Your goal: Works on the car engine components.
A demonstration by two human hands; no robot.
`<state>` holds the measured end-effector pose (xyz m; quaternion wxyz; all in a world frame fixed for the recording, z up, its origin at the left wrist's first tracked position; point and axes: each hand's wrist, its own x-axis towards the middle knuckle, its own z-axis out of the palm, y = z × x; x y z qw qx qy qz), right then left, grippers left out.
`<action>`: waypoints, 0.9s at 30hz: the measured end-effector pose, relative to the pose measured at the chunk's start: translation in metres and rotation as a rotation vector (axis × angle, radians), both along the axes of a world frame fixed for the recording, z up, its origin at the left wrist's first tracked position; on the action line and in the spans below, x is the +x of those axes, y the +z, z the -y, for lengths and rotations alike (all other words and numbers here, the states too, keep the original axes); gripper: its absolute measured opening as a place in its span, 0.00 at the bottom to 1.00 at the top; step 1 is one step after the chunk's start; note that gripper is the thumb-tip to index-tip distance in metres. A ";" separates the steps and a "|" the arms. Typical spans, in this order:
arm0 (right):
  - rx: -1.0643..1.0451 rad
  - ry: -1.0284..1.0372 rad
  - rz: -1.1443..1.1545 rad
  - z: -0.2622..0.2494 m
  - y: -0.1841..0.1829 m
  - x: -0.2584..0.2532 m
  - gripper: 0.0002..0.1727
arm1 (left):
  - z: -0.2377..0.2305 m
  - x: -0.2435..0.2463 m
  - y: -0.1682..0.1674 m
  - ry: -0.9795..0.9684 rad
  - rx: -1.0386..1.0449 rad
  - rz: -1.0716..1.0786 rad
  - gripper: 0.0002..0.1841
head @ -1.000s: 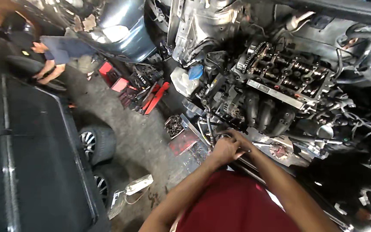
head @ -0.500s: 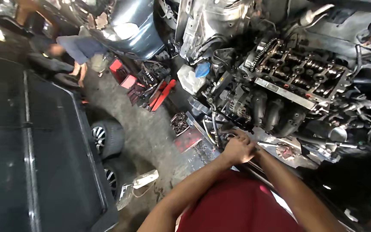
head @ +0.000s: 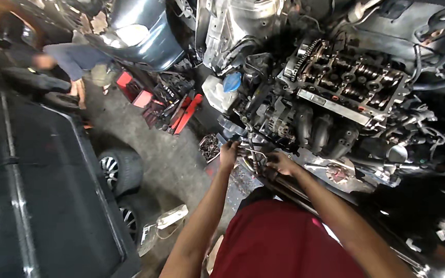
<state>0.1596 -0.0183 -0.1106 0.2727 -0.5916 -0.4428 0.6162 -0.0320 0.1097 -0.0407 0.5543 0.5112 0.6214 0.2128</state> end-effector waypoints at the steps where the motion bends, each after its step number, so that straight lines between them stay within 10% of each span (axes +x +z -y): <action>1: -0.009 0.002 0.006 -0.001 0.002 0.000 0.27 | -0.004 -0.003 -0.008 0.051 -0.046 0.034 0.16; 22: -0.008 0.151 0.173 -0.005 0.031 0.006 0.19 | 0.072 0.035 0.051 -0.788 0.503 -0.125 0.15; 27: -0.075 -0.138 -0.252 -0.001 0.037 0.003 0.14 | 0.098 0.050 0.046 -0.952 0.796 -0.224 0.15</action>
